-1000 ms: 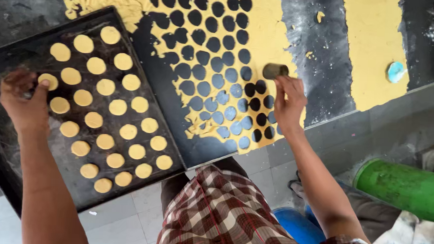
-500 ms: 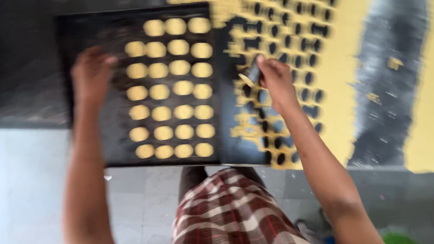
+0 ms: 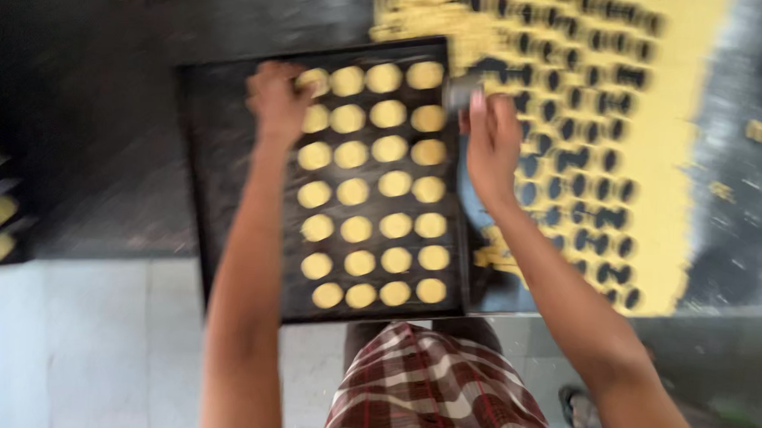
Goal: The person cuts dough into circular pieces using a metal cutter and transfers them one by one onto a large black baking tray.
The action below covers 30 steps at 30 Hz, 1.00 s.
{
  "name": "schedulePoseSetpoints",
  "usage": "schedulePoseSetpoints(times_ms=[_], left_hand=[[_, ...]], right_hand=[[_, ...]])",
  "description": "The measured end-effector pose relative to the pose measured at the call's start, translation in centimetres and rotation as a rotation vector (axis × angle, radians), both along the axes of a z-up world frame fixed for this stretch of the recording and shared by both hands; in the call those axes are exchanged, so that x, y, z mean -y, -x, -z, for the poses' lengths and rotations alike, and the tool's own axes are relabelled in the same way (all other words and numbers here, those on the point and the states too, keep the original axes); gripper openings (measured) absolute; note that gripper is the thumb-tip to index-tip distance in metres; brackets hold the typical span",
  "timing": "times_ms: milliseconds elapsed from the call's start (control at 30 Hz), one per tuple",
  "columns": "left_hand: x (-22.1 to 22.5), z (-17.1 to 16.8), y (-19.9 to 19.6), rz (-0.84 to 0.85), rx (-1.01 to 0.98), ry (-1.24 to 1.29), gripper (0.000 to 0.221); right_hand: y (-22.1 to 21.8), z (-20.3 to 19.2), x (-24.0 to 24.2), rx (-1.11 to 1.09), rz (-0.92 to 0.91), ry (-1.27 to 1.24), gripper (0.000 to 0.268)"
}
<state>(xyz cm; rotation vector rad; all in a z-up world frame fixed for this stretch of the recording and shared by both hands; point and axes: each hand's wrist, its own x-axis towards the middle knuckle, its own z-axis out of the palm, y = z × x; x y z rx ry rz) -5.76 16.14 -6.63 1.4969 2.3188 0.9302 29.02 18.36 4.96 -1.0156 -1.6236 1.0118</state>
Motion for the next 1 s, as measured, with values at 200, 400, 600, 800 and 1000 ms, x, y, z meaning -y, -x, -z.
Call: schedulePoseSetpoints(times_ms=[200, 400, 600, 800, 1000], left_hand=[[-0.4, 1.1, 2.6, 0.146, 0.487, -0.146, 0.043], [4.6, -4.2, -2.2, 0.070, 0.328, -0.269, 0.072], [17.6, -11.2, -7.1, 0.035, 0.237, -0.163, 0.048], [32.1, -7.8, -6.7, -0.197, 0.278, 0.129, 0.039], [35.8, -2.4, -5.7, -0.169, 0.324, -0.026, 0.033]], right_hand=[[-21.0, -3.8, 7.3, 0.404, 0.506, 0.052, 0.013], [-29.5, -2.5, 1.5, 0.703, 0.268, -0.367, 0.024], [-30.3, -0.2, -3.7, 0.657, 0.199, -0.176, 0.011], [-19.3, -1.6, -0.9, 0.322, -0.129, 0.684, 0.035], [6.4, 1.2, 17.2, 0.181, -0.801, 0.023, 0.021]])
